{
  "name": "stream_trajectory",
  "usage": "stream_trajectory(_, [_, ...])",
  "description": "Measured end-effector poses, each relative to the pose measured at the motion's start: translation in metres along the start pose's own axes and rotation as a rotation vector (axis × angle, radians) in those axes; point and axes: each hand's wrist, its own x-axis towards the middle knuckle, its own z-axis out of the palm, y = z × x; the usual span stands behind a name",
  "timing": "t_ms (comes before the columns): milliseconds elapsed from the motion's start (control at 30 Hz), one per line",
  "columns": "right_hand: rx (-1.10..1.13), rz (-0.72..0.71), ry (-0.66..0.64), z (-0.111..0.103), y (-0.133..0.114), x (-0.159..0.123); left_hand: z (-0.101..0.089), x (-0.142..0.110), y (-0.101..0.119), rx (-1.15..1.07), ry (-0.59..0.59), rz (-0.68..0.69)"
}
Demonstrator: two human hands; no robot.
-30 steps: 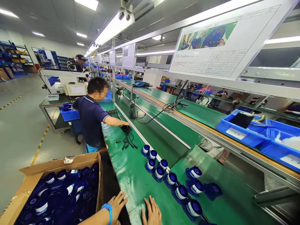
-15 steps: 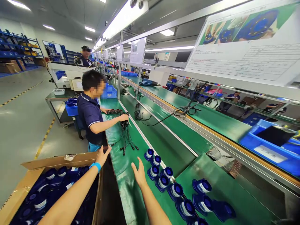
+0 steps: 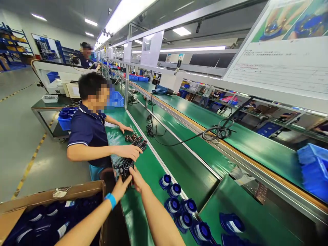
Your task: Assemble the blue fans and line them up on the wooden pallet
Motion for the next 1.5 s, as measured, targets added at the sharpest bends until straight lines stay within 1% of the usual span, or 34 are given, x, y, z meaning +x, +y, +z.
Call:
stream_trajectory(67, [0.200, 0.109, -0.099, 0.011, 0.022, -0.033, 0.017, -0.057, -0.008, 0.005, -0.035, -0.095])
stream_trajectory(133, [0.374, 0.223, -0.121, 0.013, 0.040, -0.073, 0.036, -0.114, -0.016, 0.056, -0.143, -0.115])
stream_trajectory(167, [0.443, 0.269, -0.096, 0.012, 0.047, -0.093, 0.046, -0.140, -0.019, 0.095, -0.215, -0.116])
stream_trajectory(233, [0.490, 0.359, 0.037, 0.004, 0.058, -0.130, 0.065, -0.187, -0.023, 0.189, -0.338, -0.101])
stream_trajectory(300, [0.417, 0.458, 0.163, -0.008, 0.066, -0.163, 0.078, -0.224, -0.025, 0.275, -0.432, -0.050])
stream_trajectory(333, [0.370, 0.489, 0.203, -0.015, 0.070, -0.179, 0.082, -0.239, -0.025, 0.305, -0.485, -0.008])
stream_trajectory(400, [0.308, 0.516, 0.228, -0.028, 0.078, -0.210, 0.082, -0.261, -0.023, 0.333, -0.631, 0.079])
stream_trajectory(433, [0.299, 0.505, 0.232, -0.034, 0.081, -0.227, 0.079, -0.268, -0.023, 0.334, -0.705, 0.111])
stream_trajectory(467, [0.298, 0.487, 0.240, -0.040, 0.084, -0.243, 0.074, -0.271, -0.023, 0.338, -0.749, 0.132])
stream_trajectory(500, [0.295, 0.472, 0.239, -0.045, 0.086, -0.261, 0.067, -0.270, -0.025, 0.348, -0.753, 0.146])
stream_trajectory(533, [0.287, 0.457, 0.232, -0.050, 0.088, -0.278, 0.059, -0.265, -0.027, 0.363, -0.706, 0.161])
stream_trajectory(600, [0.245, 0.427, 0.207, -0.060, 0.090, -0.314, 0.040, -0.243, -0.034, 0.425, -0.515, 0.220])
stream_trajectory(667, [0.197, 0.408, 0.181, -0.068, 0.093, -0.351, 0.022, -0.209, -0.042, 0.547, -0.311, 0.331])
stream_trajectory(700, [0.178, 0.406, 0.174, -0.071, 0.094, -0.369, 0.014, -0.190, -0.045, 0.646, -0.248, 0.387])
stream_trajectory(767, [0.163, 0.418, 0.177, -0.077, 0.098, -0.405, 0.006, -0.154, -0.049, 0.886, -0.156, 0.448])
stream_trajectory(833, [0.138, 0.434, 0.200, -0.081, 0.103, -0.442, 0.006, -0.125, -0.048, 1.103, -0.117, 0.482])
stream_trajectory(900, [0.106, 0.455, 0.208, -0.085, 0.106, -0.480, 0.013, -0.104, -0.044, 1.247, -0.119, 0.536])
stream_trajectory(1000, [0.097, 0.519, 0.178, -0.092, 0.108, -0.537, 0.032, -0.085, -0.040, 1.332, -0.165, 0.657])
stream_trajectory(1067, [0.103, 0.575, 0.190, -0.096, 0.109, -0.575, 0.047, -0.080, -0.041, 1.329, -0.249, 0.744])
stream_trajectory(1133, [0.119, 0.615, 0.249, -0.102, 0.112, -0.611, 0.065, -0.082, -0.044, 1.291, -0.391, 0.821])
stream_trajectory(1167, [0.136, 0.621, 0.288, -0.105, 0.115, -0.629, 0.073, -0.087, -0.047, 1.263, -0.469, 0.853])
stream_trajectory(1233, [0.173, 0.624, 0.380, -0.111, 0.122, -0.665, 0.091, -0.106, -0.053, 1.210, -0.589, 0.885])
stream_trajectory(1267, [0.188, 0.627, 0.434, -0.115, 0.127, -0.683, 0.099, -0.119, -0.056, 1.191, -0.624, 0.887])
stream_trajectory(1400, [0.164, 0.673, 0.673, -0.129, 0.145, -0.755, 0.126, -0.185, -0.067, 1.139, -0.669, 0.867])
stream_trajectory(1500, [0.161, 0.644, 0.806, -0.136, 0.156, -0.807, 0.148, -0.235, -0.069, 1.119, -0.701, 0.861])
